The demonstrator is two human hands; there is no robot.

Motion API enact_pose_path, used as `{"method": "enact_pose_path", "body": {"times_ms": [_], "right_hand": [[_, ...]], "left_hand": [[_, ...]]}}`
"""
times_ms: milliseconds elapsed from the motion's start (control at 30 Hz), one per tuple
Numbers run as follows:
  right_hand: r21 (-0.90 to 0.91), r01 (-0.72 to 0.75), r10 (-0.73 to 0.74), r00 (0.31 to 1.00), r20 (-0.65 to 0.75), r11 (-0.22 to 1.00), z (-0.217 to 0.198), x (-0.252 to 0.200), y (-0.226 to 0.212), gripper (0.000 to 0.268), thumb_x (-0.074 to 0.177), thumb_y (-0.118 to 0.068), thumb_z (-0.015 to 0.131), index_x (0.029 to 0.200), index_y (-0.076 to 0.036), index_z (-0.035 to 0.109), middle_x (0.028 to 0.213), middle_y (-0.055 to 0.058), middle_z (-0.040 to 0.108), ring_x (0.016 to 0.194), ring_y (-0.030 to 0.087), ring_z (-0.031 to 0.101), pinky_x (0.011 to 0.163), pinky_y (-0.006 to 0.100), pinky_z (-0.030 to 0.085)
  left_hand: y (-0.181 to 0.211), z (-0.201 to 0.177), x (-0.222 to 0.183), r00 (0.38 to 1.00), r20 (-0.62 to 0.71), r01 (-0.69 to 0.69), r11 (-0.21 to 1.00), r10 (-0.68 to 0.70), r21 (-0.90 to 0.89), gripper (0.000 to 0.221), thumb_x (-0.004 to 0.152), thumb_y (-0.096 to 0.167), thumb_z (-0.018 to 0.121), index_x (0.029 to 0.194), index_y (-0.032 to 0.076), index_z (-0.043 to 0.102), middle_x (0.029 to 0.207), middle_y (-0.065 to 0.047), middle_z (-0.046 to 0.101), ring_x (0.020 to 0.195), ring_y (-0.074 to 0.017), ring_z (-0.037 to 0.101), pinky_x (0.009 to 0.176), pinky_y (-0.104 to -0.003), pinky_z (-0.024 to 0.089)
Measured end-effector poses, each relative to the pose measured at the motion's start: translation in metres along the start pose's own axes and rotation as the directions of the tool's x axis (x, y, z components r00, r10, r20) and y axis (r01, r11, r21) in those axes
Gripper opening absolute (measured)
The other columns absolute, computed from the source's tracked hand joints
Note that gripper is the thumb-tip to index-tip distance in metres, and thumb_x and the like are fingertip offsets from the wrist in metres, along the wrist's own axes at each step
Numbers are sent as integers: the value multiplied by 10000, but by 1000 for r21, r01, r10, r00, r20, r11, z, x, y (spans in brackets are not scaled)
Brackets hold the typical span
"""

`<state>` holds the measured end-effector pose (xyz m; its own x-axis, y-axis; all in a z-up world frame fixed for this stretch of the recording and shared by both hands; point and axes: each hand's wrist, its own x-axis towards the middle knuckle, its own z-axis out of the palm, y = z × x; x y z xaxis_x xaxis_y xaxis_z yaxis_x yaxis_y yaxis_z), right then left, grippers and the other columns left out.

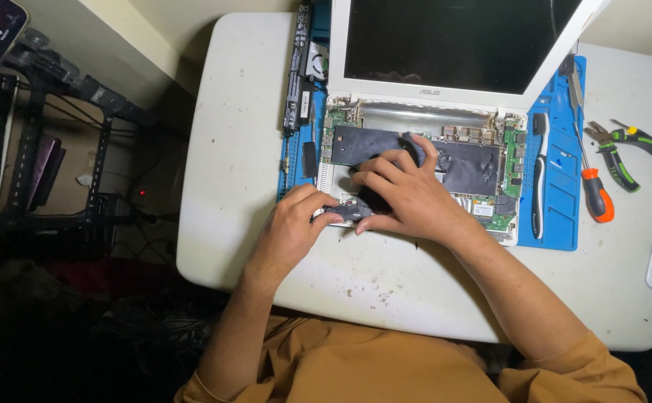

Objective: Removing the motherboard and internal components from an Asus laptop using a screwdriver and manual disconnection of cables.

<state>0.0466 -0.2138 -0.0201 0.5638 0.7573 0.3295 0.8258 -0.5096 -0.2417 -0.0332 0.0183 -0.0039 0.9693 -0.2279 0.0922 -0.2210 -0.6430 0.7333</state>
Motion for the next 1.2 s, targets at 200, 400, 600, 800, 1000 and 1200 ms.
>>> {"method": "enact_pose_path", "body": {"times_ms": [200, 400, 600, 800, 1000, 1200], "right_hand": [[-86, -135, 141, 987, 72, 987, -26, -7, 1, 560, 929, -626, 595, 1295, -202, 620, 1315, 22, 572, 1202, 250, 463, 1108, 652, 117], [-25, -473, 474, 878, 73, 881, -29, -23, 12, 602, 988, -385, 657, 1470, -70, 480, 1387, 144, 512, 1243, 338, 464, 1079, 670, 114], [76, -571, 569, 821, 44, 818, -35, -14, 1, 628, 961, -280, 725, 1454, 42, 505, 1390, 249, 502, 1228, 425, 484, 1057, 703, 60], [206, -563, 576, 817, -7, 801, -30, -15, 9, 485, 877, -271, 822, 1259, -80, 591, 1270, 109, 574, 1130, 318, 523, 1079, 624, 132], [447, -582, 667, 744, -45, 679, -28, -16, 13, 384, 886, -212, 843, 1156, -129, 583, 819, 108, 759, 810, 330, 740, 813, 440, 494], [876, -373, 745, 667, 23, 307, -35, -22, 28, 331, 976, -9, 680, 1268, -67, 535, 928, 72, 697, 794, 100, 650, 777, 291, 596]], "left_hand": [[-1, 2, 0, 999, 33, 23, 999, -25, 40, 214, 907, 164, 778, 1106, 93, 745, 901, -67, 651, 908, -243, 703, 789, -332, 582], [3, 1, 1, 994, 104, 27, 990, -42, 141, 336, 947, 193, 729, 1267, 94, 700, 919, -77, 604, 904, -232, 676, 802, -334, 573], [5, 0, 1, 991, 126, 20, 987, -41, 162, 290, 952, 211, 716, 1218, 95, 732, 910, -58, 569, 885, -214, 674, 792, -321, 566], [3, 2, 0, 993, 119, 3, 987, -23, 160, 292, 953, 212, 712, 1225, 109, 734, 904, -48, 544, 880, -201, 674, 789, -301, 564], [-1, 3, -1, 995, 98, 5, 989, -20, 146, 301, 941, 223, 730, 1227, 127, 737, 898, -38, 541, 865, -197, 677, 781, -299, 564], [4, 0, 0, 993, 103, 51, 994, -60, 92, 315, 934, 231, 724, 1233, 134, 735, 894, -65, 557, 864, -265, 685, 792, -357, 577]]}}
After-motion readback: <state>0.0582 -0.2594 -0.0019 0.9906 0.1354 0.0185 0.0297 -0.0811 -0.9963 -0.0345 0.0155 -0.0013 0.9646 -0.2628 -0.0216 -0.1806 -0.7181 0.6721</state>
